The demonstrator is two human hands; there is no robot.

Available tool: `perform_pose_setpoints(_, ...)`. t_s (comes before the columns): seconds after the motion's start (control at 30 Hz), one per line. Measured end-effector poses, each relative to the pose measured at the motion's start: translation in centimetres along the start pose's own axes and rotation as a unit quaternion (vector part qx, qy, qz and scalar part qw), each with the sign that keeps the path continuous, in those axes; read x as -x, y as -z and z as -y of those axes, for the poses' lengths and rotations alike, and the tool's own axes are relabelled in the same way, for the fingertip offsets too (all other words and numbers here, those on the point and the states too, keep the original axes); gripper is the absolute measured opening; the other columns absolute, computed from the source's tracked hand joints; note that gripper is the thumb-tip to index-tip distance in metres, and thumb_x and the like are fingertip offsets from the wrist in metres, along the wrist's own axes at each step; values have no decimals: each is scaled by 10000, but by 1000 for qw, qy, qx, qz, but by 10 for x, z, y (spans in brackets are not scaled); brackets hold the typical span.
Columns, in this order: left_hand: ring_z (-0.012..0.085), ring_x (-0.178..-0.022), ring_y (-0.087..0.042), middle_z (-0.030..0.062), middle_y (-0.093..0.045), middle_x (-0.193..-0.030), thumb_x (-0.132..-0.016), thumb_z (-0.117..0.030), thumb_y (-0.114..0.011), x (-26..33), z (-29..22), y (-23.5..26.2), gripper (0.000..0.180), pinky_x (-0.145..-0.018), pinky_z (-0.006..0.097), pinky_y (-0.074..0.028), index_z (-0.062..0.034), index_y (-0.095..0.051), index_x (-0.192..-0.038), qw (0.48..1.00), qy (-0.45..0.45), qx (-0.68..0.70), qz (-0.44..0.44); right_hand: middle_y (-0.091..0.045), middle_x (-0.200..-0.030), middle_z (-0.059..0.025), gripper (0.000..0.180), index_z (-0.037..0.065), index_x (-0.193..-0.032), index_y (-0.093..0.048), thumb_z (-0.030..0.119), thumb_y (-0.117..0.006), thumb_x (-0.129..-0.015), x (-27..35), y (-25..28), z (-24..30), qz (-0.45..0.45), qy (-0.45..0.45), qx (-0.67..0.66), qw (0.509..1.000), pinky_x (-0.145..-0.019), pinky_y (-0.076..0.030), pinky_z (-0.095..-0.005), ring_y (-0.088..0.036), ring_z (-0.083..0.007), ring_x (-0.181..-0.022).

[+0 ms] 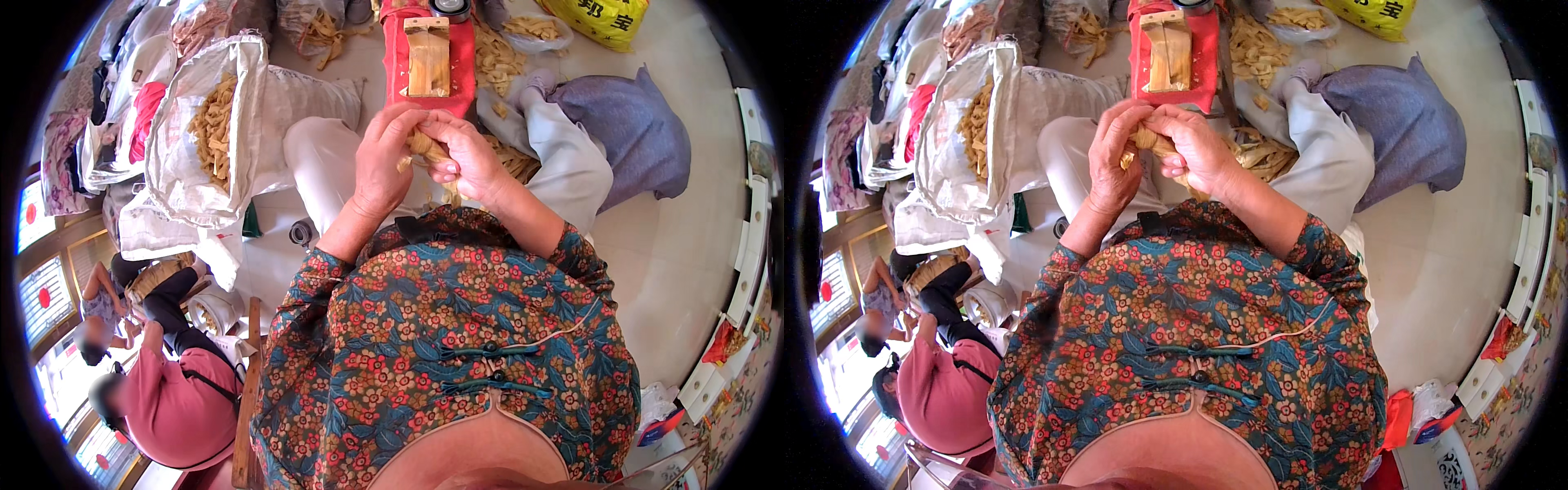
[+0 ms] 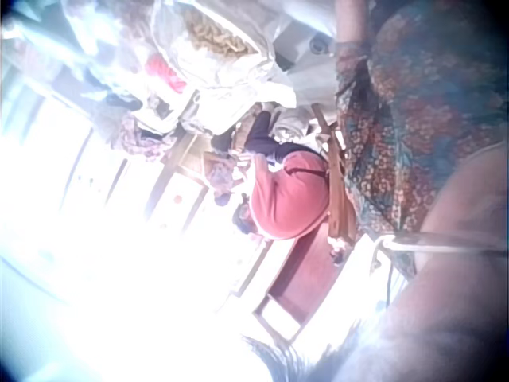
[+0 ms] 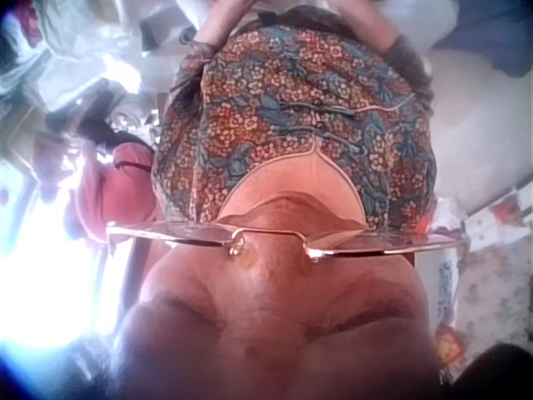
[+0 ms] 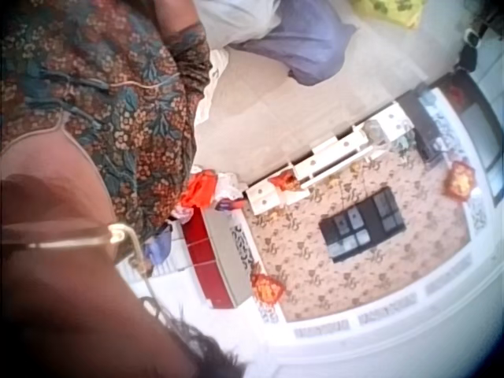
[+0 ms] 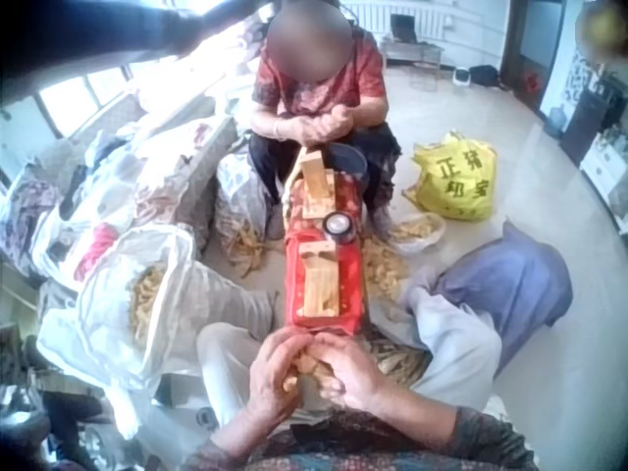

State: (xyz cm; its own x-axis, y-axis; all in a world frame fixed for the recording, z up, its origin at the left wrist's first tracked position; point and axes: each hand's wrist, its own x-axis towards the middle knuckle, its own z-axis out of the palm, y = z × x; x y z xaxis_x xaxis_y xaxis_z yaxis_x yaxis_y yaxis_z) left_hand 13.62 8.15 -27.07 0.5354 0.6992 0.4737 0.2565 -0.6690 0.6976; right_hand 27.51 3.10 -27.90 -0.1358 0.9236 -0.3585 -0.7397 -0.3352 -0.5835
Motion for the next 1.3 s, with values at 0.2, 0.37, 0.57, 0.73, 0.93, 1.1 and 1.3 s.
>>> perform_pose_setpoints(0.2, 285, -884, -587, 120, -586, -951, -748, 55, -516, -5, 2, 3, 261, -763, 323, -477, -30, -558, -991, 995, 66, 35, 60, -536, -616, -95, 296, 21, -860, -521, 301, -480, -946, 12, 2, -3, -30, 233, 451, 861, -480, -409, -351, -558, -181, -526)
perform_pose_setpoints(0.37, 118, -789, -547, 41, -570, -866, -843, 9, -489, -7, -5, 6, 137, -715, 258, -452, -3, -558, -962, 924, 285, 241, 85, -604, -696, -144, 234, 26, -861, -551, 256, -587, -881, 19, -1, 9, -53, 384, 613, 689, -517, -458, -374, -605, -309, -615)
perform_pose_setpoints(0.57, 119, -748, -549, 33, -579, -849, -885, 10, -451, -12, -9, 10, 153, -704, 245, -445, -5, -567, -983, 943, 229, 222, 98, -637, -747, -73, 182, 16, -958, -620, 173, -629, -866, 18, 5, 14, -32, 315, 478, 819, -554, -471, -279, -606, -170, -613)
perform_pose_setpoints(0.73, 134, -734, -600, 88, -599, -753, -881, -46, -505, -12, 14, 7, 121, -676, 267, -470, -2, -571, -973, 990, 113, 23, 76, -547, -693, 25, 169, 3, -961, -621, 159, -577, -912, 20, -1, 16, 45, 193, 320, 926, -519, -392, -208, -475, -40, -594)
perform_pose_setpoints(0.93, 139, -621, -561, 102, -580, -707, -919, -197, -550, -15, -2, 7, 193, -583, 294, -456, -6, -573, -899, 898, 298, 311, 89, -522, -695, 36, 179, 19, -911, -601, 184, -537, -935, 8, 8, 10, -20, 188, 214, 958, -485, -340, -173, -426, -25, -561)
perform_pose_setpoints(1.1, 67, -581, -453, -6, -488, -667, -927, -280, -561, -16, 2, -1, 265, -514, 212, -361, -38, -533, -822, 908, 299, 235, 176, -520, -699, 35, 177, 43, -876, -579, 205, -536, -934, 8, 14, 10, -36, 157, 229, 960, -479, -333, -170, -418, -28, -554)
perform_pose_setpoints(1.3, 78, -519, -389, -29, -401, -610, -920, -222, -563, -15, -13, -5, 195, -464, 211, -295, -82, -514, -793, 714, 381, 573, 130, -521, -693, 39, 199, 65, -852, -566, 256, -594, -899, 1, 14, 25, -117, 148, 210, 959, -456, -310, -155, -415, -17, -543)
